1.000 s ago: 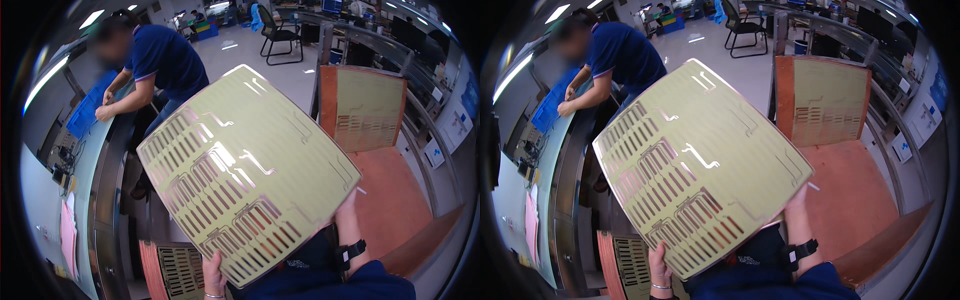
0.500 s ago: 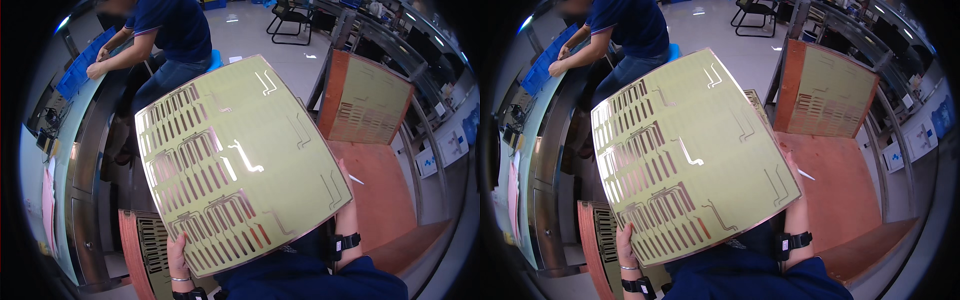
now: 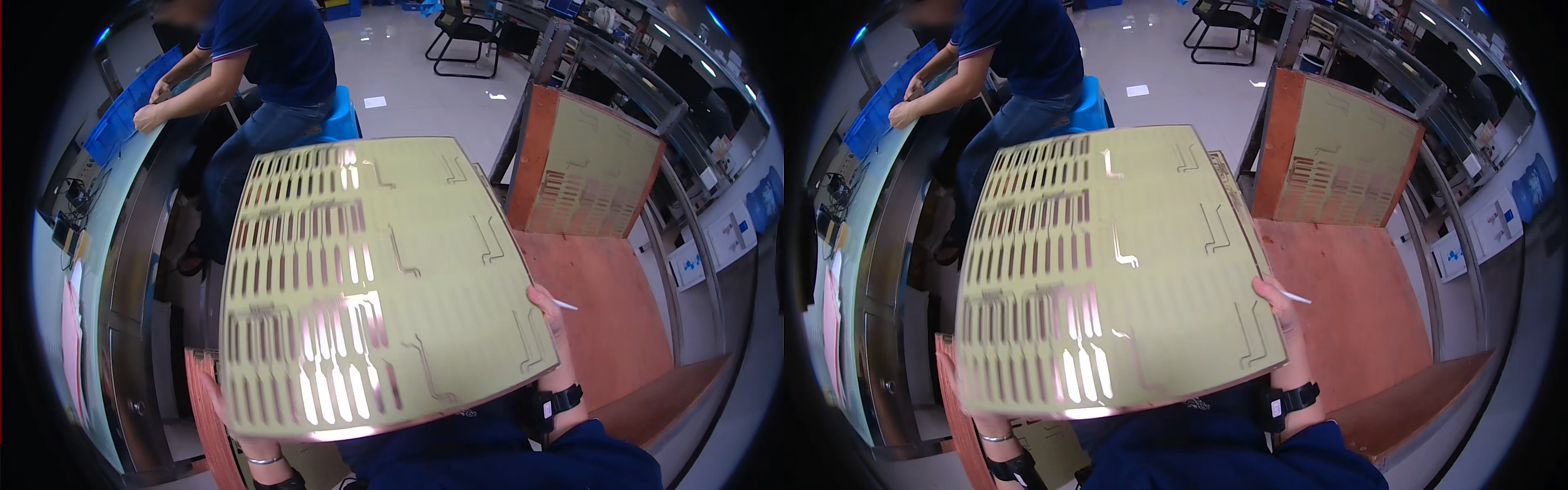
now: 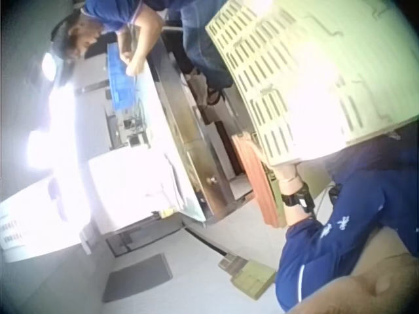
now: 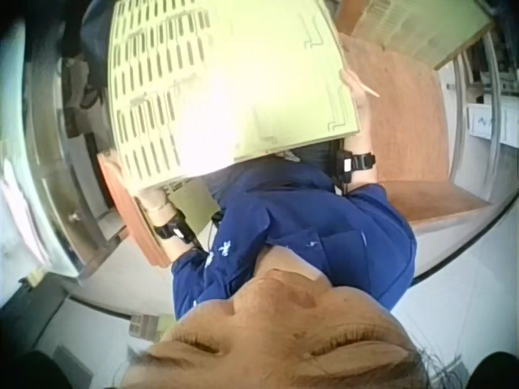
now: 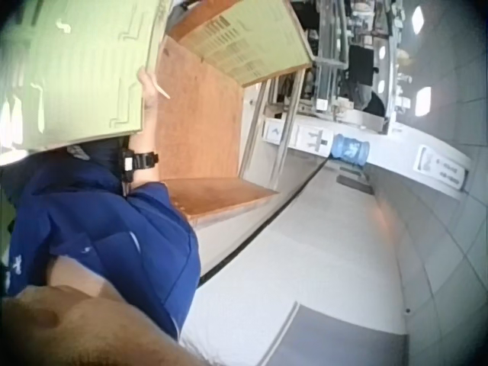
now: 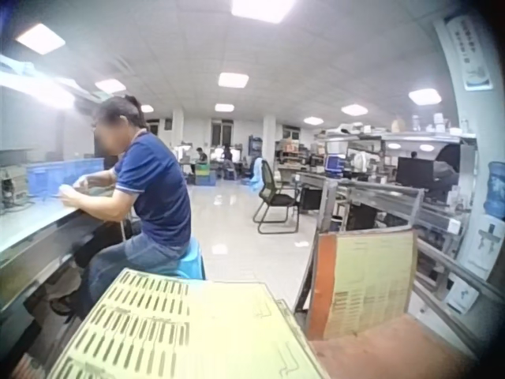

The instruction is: Inspecting large sheet-metal templates or flex circuit panels and marking specific tracks or points using a stylus/pen tool.

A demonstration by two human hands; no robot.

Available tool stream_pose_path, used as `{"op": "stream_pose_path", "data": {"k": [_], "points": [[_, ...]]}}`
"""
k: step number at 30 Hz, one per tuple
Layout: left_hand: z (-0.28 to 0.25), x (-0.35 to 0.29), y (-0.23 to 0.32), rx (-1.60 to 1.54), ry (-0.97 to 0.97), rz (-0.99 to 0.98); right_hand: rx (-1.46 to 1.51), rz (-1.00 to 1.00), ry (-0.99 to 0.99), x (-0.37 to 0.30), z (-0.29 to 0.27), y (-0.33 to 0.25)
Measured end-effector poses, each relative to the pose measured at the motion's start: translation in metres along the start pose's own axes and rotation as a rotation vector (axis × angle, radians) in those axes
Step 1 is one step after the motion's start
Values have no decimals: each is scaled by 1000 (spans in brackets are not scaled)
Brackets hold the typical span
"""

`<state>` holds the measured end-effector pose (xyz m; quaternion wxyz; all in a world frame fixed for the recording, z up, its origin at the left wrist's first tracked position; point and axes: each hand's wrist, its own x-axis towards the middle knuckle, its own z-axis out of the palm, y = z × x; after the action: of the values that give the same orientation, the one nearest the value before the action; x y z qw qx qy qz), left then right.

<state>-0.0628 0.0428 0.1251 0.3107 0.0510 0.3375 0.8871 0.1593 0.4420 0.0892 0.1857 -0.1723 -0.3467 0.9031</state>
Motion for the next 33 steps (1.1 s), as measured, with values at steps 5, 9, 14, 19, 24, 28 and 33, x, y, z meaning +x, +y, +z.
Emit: {"op": "stream_pose_path", "data": {"k": [5, 9, 14, 19, 24, 28, 33], "points": [[43, 9, -83, -243, -124, 174, -62, -48, -70, 7, 36, 58], [66, 12, -106, -58, 69, 33, -56, 72, -263, 2, 58, 83], [18, 8, -78, 18, 112, 21, 91, -263, 106, 27, 10, 35], [-18, 3, -72, 44, 194, 29, 127, -506, 425, 28, -45, -24], [-37, 6, -74, 90, 274, 22, -427, -470, 594, 12, -64, -29], [-48, 9, -69, 200, 327, 39, -624, -436, 717, 8, -63, -20], [-67, 6, -60, 410, 376, 50, -1030, -305, 499, 2, -65, -4]]}}
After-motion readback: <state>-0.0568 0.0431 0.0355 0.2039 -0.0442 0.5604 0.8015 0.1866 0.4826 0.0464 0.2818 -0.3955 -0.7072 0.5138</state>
